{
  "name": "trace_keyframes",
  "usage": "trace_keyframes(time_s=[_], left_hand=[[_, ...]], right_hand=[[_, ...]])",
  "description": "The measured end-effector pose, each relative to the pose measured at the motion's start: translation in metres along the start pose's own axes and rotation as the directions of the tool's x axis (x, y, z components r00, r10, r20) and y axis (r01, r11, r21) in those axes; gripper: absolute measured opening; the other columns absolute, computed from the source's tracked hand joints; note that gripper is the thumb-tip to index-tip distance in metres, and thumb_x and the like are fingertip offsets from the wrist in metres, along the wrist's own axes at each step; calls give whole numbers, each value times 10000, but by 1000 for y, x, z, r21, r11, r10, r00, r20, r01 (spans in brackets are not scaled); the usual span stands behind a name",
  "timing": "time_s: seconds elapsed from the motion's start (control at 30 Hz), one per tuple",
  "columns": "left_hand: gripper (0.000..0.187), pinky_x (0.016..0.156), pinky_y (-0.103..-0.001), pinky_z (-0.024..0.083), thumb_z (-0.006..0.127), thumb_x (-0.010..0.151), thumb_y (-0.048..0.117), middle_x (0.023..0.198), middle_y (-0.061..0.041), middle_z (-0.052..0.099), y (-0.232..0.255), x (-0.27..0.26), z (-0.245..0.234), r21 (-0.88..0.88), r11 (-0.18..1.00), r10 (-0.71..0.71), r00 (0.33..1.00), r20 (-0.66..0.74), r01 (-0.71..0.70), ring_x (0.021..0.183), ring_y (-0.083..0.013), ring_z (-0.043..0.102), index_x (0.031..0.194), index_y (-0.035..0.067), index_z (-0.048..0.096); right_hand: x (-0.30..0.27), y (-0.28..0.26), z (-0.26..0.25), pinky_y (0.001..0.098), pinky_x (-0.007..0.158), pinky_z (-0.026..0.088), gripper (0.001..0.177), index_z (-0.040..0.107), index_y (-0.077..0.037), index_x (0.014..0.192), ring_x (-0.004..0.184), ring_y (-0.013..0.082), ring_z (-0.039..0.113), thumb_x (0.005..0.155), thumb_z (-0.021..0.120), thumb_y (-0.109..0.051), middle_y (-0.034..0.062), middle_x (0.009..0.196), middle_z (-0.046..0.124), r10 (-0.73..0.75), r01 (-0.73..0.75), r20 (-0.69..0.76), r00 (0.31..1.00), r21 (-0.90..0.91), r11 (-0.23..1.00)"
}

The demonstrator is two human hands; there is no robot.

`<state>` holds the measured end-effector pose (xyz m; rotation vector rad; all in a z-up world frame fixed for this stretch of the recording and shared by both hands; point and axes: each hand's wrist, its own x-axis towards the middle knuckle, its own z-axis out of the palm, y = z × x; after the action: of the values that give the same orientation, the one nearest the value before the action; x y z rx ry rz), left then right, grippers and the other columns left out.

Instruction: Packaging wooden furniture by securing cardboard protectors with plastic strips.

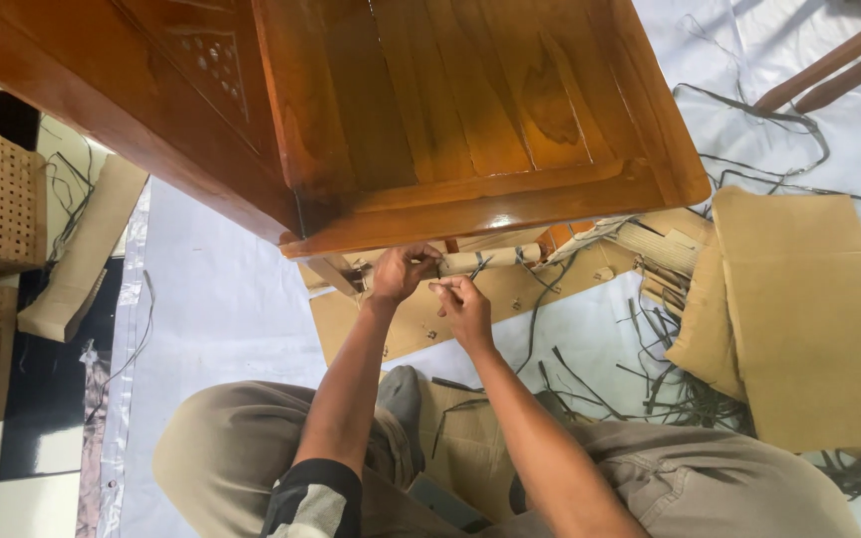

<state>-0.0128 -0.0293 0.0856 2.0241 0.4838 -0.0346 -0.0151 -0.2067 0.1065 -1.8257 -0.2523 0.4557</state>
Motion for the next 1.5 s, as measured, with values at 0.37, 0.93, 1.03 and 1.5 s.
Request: trace_keyframes(time_s=[0.37, 0.93, 1.03, 1.5], left_hand=[[94, 887, -425, 573, 764, 836, 362, 869, 34, 786, -6, 2, 0, 21, 999, 32, 999, -19, -32, 980, -277, 737, 915, 327, 801], [206, 929, -420, 562, 774, 815, 381, 957, -3, 798, -18, 5, 0, -44, 996, 77, 996, 54, -75, 1018, -274, 739, 995, 285, 802], [200, 947, -419, 559, 775, 822, 379, 977, -12, 798, -16, 4, -2, -57, 994, 97, 994, 53, -94, 1040, -279, 732, 998, 289, 805], [142, 1004, -405, 544, 772, 856, 296, 994, -13, 801, -12, 4, -4, -202, 974, 115, 992, 44, -103, 1071, -243, 726, 978, 243, 822]], right_hand=[[25, -12, 3, 339, 921, 578, 68, 757, -158, 949, 1083, 228, 704, 934, 692, -168, -13, 1298, 692, -672, 534, -19, 740, -590, 605], [55, 26, 10, 442, 740, 582, 151, 675, -228, 858, 827, 311, 751, 805, 798, -296, 16, 783, 766, -140, -3, -282, 949, -453, 892], [54, 28, 13, 415, 753, 600, 92, 713, -257, 853, 837, 271, 758, 815, 789, -291, -10, 794, 776, -170, 2, -288, 942, -502, 865], [53, 36, 20, 403, 788, 617, 128, 809, -285, 957, 876, 239, 759, 894, 699, -302, -2, 889, 793, -99, -60, -292, 951, -489, 870]])
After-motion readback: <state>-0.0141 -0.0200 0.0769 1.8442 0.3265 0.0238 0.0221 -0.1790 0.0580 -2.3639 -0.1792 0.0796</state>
